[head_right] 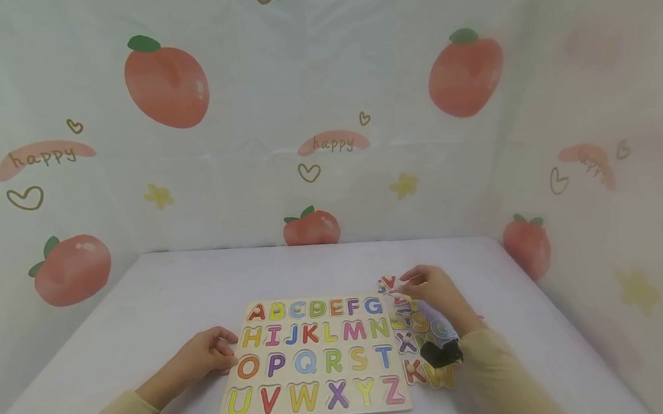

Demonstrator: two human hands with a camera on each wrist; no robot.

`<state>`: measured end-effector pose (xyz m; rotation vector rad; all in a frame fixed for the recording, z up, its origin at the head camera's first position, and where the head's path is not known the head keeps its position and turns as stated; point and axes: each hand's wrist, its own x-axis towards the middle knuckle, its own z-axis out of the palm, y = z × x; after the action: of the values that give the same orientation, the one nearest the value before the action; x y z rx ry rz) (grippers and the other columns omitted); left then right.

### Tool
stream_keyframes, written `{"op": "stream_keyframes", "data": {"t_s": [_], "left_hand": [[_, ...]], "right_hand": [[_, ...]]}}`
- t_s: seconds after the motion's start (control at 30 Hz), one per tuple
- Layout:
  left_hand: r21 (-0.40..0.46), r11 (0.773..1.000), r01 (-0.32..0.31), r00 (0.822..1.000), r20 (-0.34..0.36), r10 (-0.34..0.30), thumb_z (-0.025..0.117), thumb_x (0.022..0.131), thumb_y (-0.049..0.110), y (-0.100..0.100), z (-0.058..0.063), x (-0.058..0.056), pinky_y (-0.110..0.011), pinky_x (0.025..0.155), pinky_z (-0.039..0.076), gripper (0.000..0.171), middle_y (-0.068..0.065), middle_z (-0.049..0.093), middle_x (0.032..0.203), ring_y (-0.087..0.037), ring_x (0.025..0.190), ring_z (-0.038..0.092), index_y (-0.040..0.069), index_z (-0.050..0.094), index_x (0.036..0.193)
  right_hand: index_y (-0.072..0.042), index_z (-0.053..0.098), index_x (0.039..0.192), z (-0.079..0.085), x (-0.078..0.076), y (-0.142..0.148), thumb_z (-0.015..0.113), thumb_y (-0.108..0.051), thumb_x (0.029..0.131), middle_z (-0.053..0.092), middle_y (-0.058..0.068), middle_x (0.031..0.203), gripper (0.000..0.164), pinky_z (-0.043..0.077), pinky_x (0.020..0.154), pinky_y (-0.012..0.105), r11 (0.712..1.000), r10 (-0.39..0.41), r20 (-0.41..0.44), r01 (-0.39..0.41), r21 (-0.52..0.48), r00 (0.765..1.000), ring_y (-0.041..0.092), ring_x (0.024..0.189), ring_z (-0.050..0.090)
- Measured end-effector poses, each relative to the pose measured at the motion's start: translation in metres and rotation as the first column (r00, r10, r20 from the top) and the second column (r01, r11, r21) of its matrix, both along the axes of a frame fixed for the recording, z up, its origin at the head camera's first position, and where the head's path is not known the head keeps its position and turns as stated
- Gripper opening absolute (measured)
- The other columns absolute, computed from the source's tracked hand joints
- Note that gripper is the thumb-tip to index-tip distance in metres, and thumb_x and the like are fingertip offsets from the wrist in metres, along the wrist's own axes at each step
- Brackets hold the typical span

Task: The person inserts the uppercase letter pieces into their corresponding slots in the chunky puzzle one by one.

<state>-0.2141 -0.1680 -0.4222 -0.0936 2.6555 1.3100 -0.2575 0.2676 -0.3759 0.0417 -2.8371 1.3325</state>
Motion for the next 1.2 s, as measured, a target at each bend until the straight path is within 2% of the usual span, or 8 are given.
{"op": "stream_keyframes", "data": {"t_s": [0.47,0.63,0.77,1.0,1.2], "left_hand": [[-0.006,1.0,-0.004,1.0,0.0,0.004,0.077,0.078,0.003,0.0,0.001,0.002,-0.027,0.061,0.053,0.039,-0.007,0.058,0.08,-0.015,0.065,0.057,-0.003,0.058,0.111],[0.0,1.0,0.0,1.0,-0.004,0.0,0.077,0.078,0.004,0.0,0.001,0.001,-0.027,0.061,0.053,0.039,-0.007,0.059,0.08,-0.015,0.065,0.057,-0.002,0.058,0.111],[0.004,1.0,-0.001,1.0,-0.009,0.001,0.077,0.077,0.003,0.0,0.001,0.001,-0.027,0.061,0.053,0.039,-0.007,0.059,0.08,-0.015,0.065,0.057,-0.002,0.058,0.111],[-0.008,1.0,0.001,1.0,-0.013,-0.001,0.078,0.077,0.004,0.0,0.0,0.001,-0.027,0.061,0.054,0.039,-0.007,0.058,0.079,-0.014,0.065,0.057,-0.002,0.058,0.11],[-0.016,1.0,0.004,1.0,-0.01,-0.004,0.078,0.078,0.005,0.0,0.0,0.001,-0.027,0.061,0.054,0.039,-0.007,0.059,0.08,-0.014,0.065,0.058,-0.002,0.058,0.111]], "right_hand": [[0.004,0.061,0.115,-0.011,0.034,0.039,0.071,-0.024,0.088,0.064,0.008,0.095,0.04,0.056,0.075,0.028,0.999,-0.035,0.056,0.034,0.02,0.998,0.016,0.084,0.059],[0.002,0.06,0.116,-0.013,0.043,0.056,0.069,-0.025,0.09,0.065,0.01,0.099,0.039,0.056,0.077,0.03,0.997,-0.072,0.061,0.069,0.041,0.996,0.018,0.087,0.062],[0.003,0.059,0.119,-0.013,0.044,0.07,0.067,-0.028,0.091,0.064,0.014,0.103,0.043,0.056,0.077,0.034,0.994,-0.103,0.066,0.099,0.054,0.993,0.02,0.087,0.065],[0.008,0.054,0.122,-0.015,0.04,0.092,0.065,-0.03,0.092,0.065,0.017,0.101,0.05,0.055,0.072,0.029,0.99,-0.137,0.07,0.134,0.039,0.988,0.02,0.081,0.066],[0.011,0.051,0.124,-0.02,0.035,0.108,0.063,-0.03,0.094,0.066,0.02,0.104,0.052,0.057,0.074,0.029,0.988,-0.153,0.089,0.151,0.027,0.984,0.017,0.08,0.066]]}}
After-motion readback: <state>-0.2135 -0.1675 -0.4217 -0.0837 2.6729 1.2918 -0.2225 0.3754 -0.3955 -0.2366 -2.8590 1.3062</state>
